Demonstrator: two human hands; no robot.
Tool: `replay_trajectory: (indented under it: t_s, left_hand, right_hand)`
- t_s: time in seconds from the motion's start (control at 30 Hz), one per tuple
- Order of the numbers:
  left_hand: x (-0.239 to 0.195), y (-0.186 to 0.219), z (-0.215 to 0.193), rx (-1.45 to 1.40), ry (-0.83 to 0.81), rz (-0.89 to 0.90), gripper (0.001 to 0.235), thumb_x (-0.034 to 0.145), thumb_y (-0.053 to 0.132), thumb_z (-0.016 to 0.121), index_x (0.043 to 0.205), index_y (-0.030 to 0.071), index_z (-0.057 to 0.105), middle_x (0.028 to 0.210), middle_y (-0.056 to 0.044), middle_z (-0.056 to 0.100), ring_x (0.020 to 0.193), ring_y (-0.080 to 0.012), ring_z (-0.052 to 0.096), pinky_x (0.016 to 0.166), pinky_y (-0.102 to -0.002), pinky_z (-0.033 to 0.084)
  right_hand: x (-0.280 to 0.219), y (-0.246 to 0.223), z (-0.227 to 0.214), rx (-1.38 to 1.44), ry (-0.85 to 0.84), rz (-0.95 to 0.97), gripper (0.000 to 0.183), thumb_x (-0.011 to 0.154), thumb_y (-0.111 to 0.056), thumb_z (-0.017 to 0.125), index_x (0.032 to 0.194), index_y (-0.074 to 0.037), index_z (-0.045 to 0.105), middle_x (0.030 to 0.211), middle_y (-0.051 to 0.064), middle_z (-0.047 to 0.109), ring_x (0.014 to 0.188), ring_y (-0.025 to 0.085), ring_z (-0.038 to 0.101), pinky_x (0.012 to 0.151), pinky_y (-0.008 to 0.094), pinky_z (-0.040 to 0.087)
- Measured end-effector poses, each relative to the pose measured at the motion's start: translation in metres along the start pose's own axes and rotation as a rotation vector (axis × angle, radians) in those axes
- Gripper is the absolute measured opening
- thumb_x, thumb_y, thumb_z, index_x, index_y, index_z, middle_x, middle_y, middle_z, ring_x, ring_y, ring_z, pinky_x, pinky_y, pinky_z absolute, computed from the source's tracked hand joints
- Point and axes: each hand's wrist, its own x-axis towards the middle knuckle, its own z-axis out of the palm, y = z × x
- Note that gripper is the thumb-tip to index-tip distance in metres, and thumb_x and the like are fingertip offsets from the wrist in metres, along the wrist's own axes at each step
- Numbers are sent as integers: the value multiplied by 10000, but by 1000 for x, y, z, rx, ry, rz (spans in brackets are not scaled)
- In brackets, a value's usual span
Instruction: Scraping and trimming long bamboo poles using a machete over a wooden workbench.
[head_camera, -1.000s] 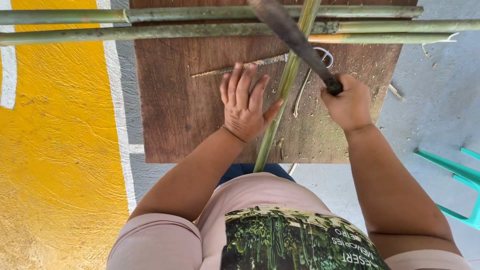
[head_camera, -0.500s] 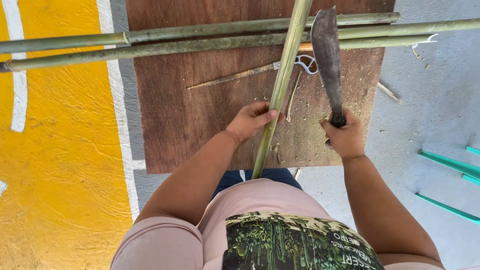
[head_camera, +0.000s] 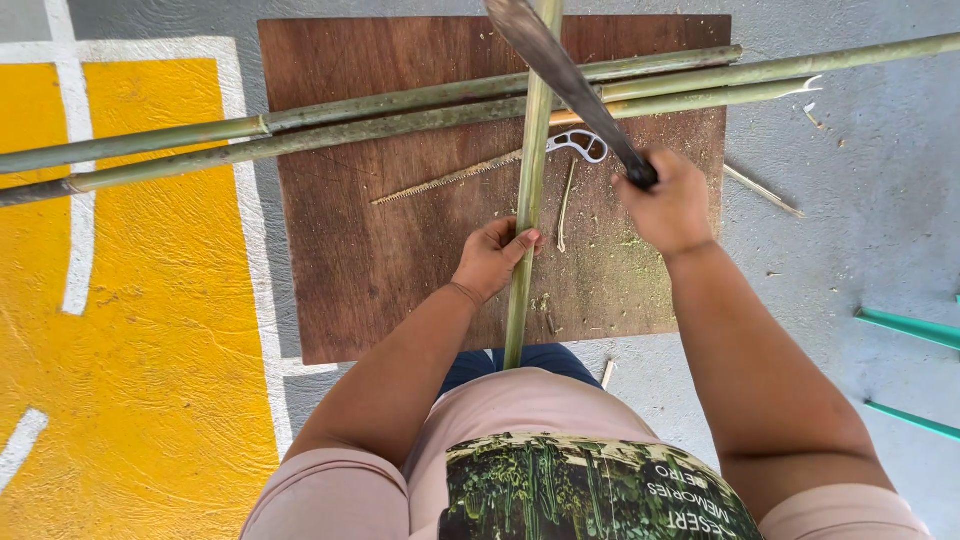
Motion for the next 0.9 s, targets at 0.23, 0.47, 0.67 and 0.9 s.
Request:
replay_trajectory:
  t_s: [0.23, 0.47, 0.67, 0.9]
  left_hand:
    - [-13, 60, -13, 418, 88, -36, 493, 856, 389, 738, 1246, 95, 667, 1135, -68, 740, 1034, -172, 690, 965, -321, 561]
    - [-4, 179, -54, 1055, 668, 887, 520, 972, 320, 789, 1369, 89, 547, 1386, -143, 572, 1313, -302, 530, 1126, -442, 461]
    - [43, 228, -41, 1599, 556, 1095, 596, 874, 388, 704, 1364, 77, 570, 1349, -138, 589, 1319, -344, 447, 1114, -570, 196]
    - [63, 203, -40, 1590, 514, 749, 263, 1006, 400, 633, 1130, 173, 679, 1191, -39, 624, 1363, -267, 445, 1186, -663, 89]
  right_hand:
    - [39, -26, 3, -188, -112, 1, 177, 928, -266, 763, 944, -102, 698, 856, 96, 643, 808, 276, 643, 719, 449, 510]
    - [49, -20, 5, -304, -59, -129, 247, 958, -357, 754, 955, -115, 706, 844, 96, 664, 811, 308, 672, 731, 471, 529]
    - [51, -26, 2, -431, -1, -188, 447, 1046, -566, 621, 1138, -138, 710, 826, 92, 691, 760, 290, 681, 656, 457, 539]
    - [62, -27, -6, -574, 59, -417, 422, 1099, -517, 505, 1138, -142, 694, 784, 57, 661, 696, 240, 669, 599, 436, 551]
